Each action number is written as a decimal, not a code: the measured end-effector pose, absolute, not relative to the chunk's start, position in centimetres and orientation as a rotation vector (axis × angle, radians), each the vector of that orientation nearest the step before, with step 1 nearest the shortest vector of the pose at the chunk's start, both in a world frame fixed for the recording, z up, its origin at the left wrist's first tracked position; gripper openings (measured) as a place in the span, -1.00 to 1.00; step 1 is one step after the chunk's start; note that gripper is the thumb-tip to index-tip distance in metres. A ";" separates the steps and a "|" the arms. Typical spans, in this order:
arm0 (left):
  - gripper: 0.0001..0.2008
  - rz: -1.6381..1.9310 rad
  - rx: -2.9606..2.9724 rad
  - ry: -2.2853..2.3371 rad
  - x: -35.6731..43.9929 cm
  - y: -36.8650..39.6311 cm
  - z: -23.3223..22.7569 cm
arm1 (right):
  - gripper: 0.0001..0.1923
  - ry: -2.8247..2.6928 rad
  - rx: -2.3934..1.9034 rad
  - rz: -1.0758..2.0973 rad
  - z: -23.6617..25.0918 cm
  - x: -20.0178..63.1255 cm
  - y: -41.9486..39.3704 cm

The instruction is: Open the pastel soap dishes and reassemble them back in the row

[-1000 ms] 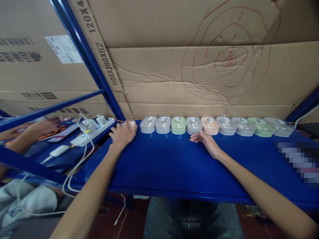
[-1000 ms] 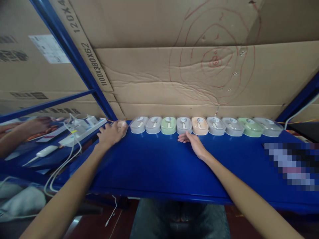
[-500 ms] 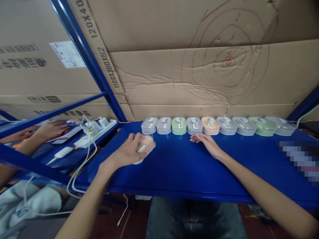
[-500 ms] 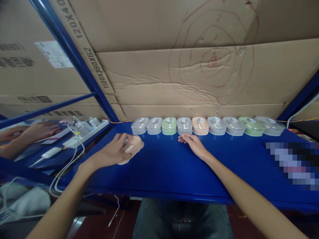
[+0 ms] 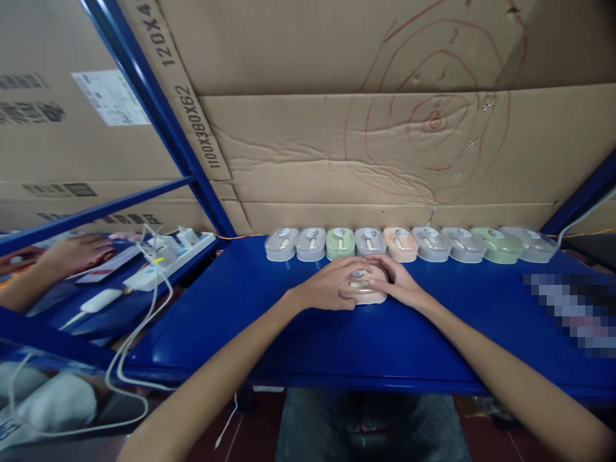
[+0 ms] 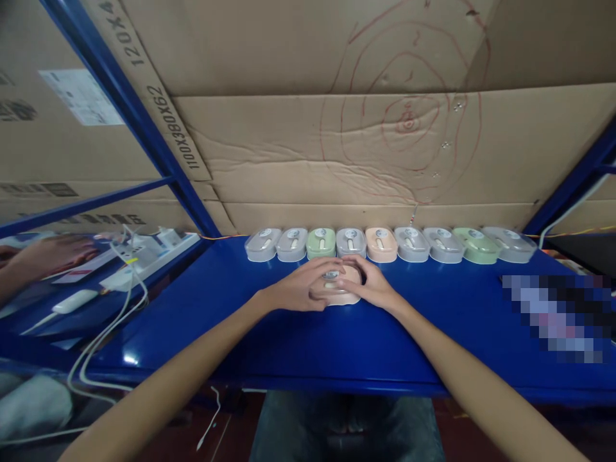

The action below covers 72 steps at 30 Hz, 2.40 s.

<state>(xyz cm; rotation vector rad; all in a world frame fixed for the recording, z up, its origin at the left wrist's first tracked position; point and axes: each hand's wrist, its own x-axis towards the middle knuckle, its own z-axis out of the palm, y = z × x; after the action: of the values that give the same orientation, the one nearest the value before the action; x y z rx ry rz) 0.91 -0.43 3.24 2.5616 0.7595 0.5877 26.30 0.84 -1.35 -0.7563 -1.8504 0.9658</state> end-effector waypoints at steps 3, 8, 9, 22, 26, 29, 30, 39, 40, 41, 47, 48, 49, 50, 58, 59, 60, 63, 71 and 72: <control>-0.15 0.661 2.481 0.804 0.0 0.1 1.8 | -0.18 -1.951 -0.822 0.822 -1.3 26.2 0.5; 0.06 0.766 2.313 0.919 -0.6 0.0 1.2 | -0.07 -2.008 -0.907 0.750 -1.0 26.0 0.1; 0.08 0.769 2.297 0.932 -0.6 0.0 1.2 | -0.07 -2.010 -0.907 0.748 -1.0 26.0 0.1; 0.15 0.687 2.270 1.028 -0.4 -0.6 2.1 | -0.07 -2.014 -0.940 0.779 -0.6 26.1 0.1; 0.20 0.645 2.298 1.077 -0.6 -0.9 2.9 | -0.23 -1.849 -0.892 0.994 -0.9 26.4 0.7; 0.28 0.619 2.308 1.092 -1.2 -0.8 3.2 | -0.29 -1.712 -0.880 1.154 -0.5 27.7 1.6; 0.31 0.604 2.308 1.095 -1.5 -0.6 3.3 | -0.29 -1.698 -0.894 1.170 -0.2 28.3 1.9; -0.20 0.496 2.496 1.062 -3.4 0.4 4.5 | -0.32 -1.861 -1.044 1.096 1.9 33.3 3.4; -0.21 0.490 2.499 1.080 -3.6 0.5 4.7 | -0.32 -1.884 -1.052 1.085 2.0 33.5 3.4; -0.21 0.476 2.500 1.097 -3.8 0.5 4.8 | -0.32 -1.913 -1.064 1.068 2.0 33.6 3.4; -0.24 0.424 2.488 1.097 -4.4 0.7 4.9 | -0.24 -2.152 -1.122 0.854 2.2 34.2 3.3; -0.24 0.423 2.485 1.096 -4.4 0.7 4.9 | -0.22 -2.175 -1.126 0.828 2.2 34.2 3.3; -0.23 0.423 2.483 1.100 -4.4 0.8 4.9 | -0.20 -2.193 -1.130 0.804 2.1 34.3 3.2; -0.23 0.423 2.482 1.106 -4.4 0.8 4.8 | -0.19 -2.207 -1.134 0.780 2.0 34.3 3.2; -0.19 0.482 2.452 1.065 -3.8 0.4 4.7 | -0.21 -2.268 -1.128 0.547 1.5 34.0 3.2; -0.18 0.481 2.454 1.062 -3.7 0.4 4.7 | -0.21 -2.280 -1.132 0.528 1.6 34.0 3.1; -0.17 0.479 2.458 1.063 -3.7 0.3 4.6 | -0.21 -2.295 -1.137 0.504 1.6 33.9 3.1; -0.17 0.490 2.479 1.063 -3.4 0.1 4.6 | -0.18 -2.383 -1.149 0.383 1.7 34.0 3.1; -0.20 0.472 2.503 1.000 -2.9 -0.1 4.8 | -0.25 -2.382 -1.128 0.280 2.8 32.8 1.8; -0.19 0.472 2.503 0.995 -2.9 -0.1 4.6 | -0.26 -2.351 -1.110 0.266 3.0 32.2 1.3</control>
<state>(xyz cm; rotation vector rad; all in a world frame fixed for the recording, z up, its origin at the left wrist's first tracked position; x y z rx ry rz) -2.86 -0.10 4.61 2.5030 0.9947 0.4718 32.22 1.34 2.96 -1.1097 -2.3511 0.2655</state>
